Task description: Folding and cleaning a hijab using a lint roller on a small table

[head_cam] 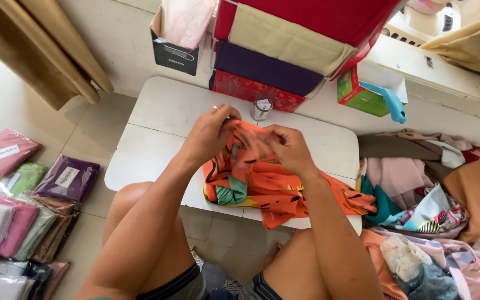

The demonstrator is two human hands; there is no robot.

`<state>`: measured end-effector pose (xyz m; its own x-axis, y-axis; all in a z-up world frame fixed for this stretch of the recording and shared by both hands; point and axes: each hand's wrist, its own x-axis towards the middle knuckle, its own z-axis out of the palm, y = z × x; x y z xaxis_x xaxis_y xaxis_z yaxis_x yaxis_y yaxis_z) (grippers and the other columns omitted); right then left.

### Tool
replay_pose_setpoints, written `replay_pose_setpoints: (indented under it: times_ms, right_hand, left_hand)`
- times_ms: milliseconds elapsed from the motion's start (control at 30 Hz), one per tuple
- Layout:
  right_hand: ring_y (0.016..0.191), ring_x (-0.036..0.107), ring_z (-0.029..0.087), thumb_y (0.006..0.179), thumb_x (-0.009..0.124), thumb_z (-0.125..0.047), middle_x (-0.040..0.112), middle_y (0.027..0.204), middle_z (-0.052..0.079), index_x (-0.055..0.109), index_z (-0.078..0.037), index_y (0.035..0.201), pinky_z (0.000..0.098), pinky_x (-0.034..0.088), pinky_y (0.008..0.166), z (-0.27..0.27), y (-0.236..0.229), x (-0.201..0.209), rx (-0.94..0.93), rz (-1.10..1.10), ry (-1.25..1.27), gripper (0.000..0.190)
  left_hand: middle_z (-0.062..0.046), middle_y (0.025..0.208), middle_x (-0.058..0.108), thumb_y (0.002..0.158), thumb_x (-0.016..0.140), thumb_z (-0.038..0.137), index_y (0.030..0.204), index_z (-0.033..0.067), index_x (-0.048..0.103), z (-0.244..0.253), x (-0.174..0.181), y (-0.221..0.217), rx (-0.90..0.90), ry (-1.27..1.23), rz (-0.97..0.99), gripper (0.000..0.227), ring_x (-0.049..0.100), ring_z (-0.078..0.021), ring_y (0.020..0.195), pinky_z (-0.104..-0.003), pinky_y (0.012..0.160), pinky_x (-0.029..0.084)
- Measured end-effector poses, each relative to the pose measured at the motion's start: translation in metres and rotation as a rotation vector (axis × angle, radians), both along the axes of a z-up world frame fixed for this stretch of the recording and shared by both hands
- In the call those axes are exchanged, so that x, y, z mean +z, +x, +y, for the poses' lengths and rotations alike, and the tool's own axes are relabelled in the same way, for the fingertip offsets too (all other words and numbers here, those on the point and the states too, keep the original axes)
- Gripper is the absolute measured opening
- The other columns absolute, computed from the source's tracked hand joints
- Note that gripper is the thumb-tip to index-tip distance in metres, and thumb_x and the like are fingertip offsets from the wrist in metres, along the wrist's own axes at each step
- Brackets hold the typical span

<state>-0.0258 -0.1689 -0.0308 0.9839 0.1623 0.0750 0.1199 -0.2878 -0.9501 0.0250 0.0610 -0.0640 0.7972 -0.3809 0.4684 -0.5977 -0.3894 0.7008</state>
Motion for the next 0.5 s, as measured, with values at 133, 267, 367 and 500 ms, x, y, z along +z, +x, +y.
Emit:
replay_pose_setpoints:
  times_ms: [133, 267, 367, 500]
  right_hand:
    - [0.037, 0.055, 0.011, 0.093, 0.066, 0.000, 0.058, 0.047, 0.009, 0.077, -0.009, 0.104, 0.0235, 0.048, 0.041, 0.000, -0.008, 0.017, -0.023, -0.046, 0.025, 0.018]
    - [0.056, 0.057, 0.008, 0.090, 0.078, -0.011, 0.062, 0.060, 0.007, 0.079, -0.007, 0.103, 0.0237, 0.046, 0.051, -0.020, -0.006, 0.011, 0.014, -0.171, -0.154, 0.014]
    - [0.057, 0.059, 0.016, 0.086, 0.082, -0.016, 0.062, 0.063, 0.011, 0.079, -0.006, 0.103, 0.0302, 0.047, 0.055, -0.027, -0.012, 0.019, 0.054, -0.269, -0.334, 0.020]
    - [0.059, 0.056, 0.021, 0.087, 0.079, -0.014, 0.058, 0.068, 0.011, 0.080, -0.011, 0.100, 0.0348, 0.046, 0.060, -0.041, -0.013, 0.036, -0.036, -0.387, -0.510, 0.013]
  left_hand:
    - [0.000, 0.096, 0.062, 0.087, 0.064, -0.002, 0.101, 0.0200, 0.063, 0.011, -0.005, 0.008, 0.197, -0.085, -0.049, 0.026, 0.069, -0.0309, 0.097, -0.042, 0.082, 0.057]
    - [0.000, 0.089, 0.059, 0.083, 0.061, 0.001, 0.092, 0.0215, 0.060, 0.020, 0.012, 0.001, 0.431, 0.085, -0.055, 0.023, 0.068, -0.0314, 0.089, -0.048, 0.075, 0.058]
    - [0.000, 0.091, 0.059, 0.083, 0.062, 0.000, 0.092, 0.0219, 0.058, 0.027, 0.019, -0.001, 0.555, 0.128, -0.058, 0.024, 0.068, -0.0316, 0.089, -0.048, 0.074, 0.057]
    - [-0.003, 0.107, 0.058, 0.080, 0.071, -0.004, 0.102, 0.0206, 0.060, 0.048, -0.007, 0.023, 0.626, 0.243, -0.078, 0.035, 0.064, -0.0333, 0.099, -0.049, 0.079, 0.054]
